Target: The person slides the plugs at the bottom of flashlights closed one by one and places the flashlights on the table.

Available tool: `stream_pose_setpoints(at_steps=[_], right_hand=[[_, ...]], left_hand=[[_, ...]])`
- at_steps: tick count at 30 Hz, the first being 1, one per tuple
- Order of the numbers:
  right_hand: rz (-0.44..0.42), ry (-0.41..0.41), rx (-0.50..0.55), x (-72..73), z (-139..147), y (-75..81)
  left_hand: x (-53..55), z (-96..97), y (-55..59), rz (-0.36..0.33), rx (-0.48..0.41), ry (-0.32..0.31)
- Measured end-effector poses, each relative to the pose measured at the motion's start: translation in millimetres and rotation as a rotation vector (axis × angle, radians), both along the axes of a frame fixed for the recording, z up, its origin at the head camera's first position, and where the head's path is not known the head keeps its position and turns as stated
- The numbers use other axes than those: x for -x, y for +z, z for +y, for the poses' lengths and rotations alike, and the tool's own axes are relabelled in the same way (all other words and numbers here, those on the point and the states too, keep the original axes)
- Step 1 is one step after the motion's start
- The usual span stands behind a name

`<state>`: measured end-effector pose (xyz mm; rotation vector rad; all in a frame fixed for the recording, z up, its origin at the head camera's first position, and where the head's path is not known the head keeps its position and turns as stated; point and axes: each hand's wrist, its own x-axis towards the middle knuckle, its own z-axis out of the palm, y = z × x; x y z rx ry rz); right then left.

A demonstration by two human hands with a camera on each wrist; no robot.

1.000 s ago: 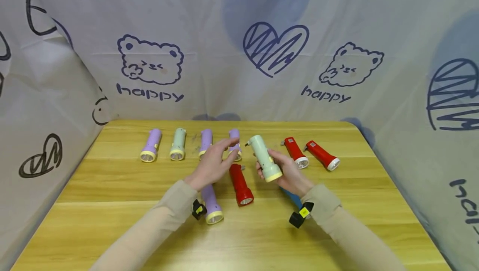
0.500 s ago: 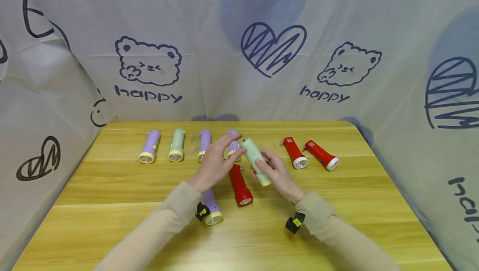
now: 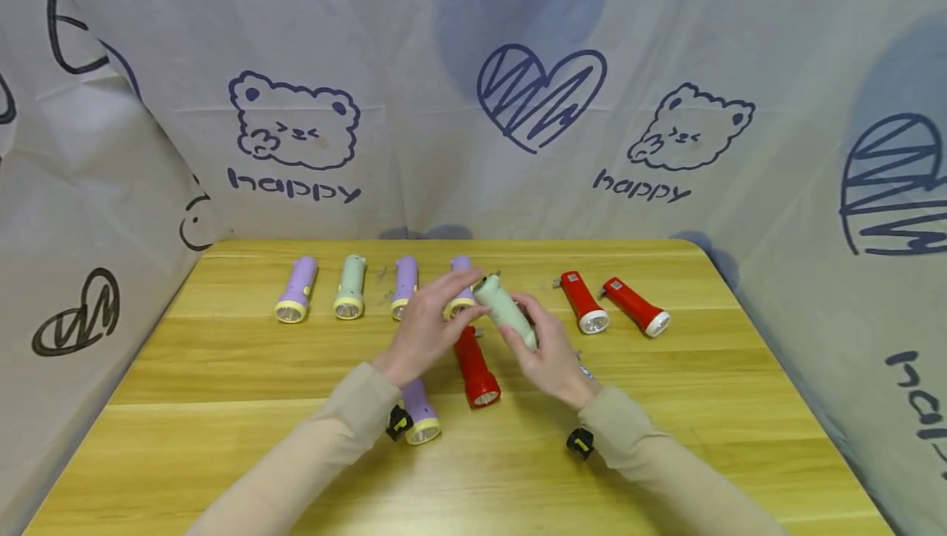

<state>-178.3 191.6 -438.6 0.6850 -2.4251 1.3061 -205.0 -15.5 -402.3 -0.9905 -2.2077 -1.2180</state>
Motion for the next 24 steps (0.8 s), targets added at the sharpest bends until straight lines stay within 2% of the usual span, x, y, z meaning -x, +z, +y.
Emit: stream_pose_setpoints(at_steps=[5,11,24], right_hand=[[0.071,-0.015,-0.054,-1.3,-0.2,-1.4],[0.102,-0.021,-0.078,-2.4,0.0,-3.0],[0.055,0.022,-0.114,-4.1,4.2,-3.9]], left_hand=[[-0.1,0.1,-4.3,0.016,0.013,-0.020],[-1.5,0.8,-8.2,0.024,0.010,-0.016],[-1.9,4.2,-17.3,0.020,0.009,0.006]])
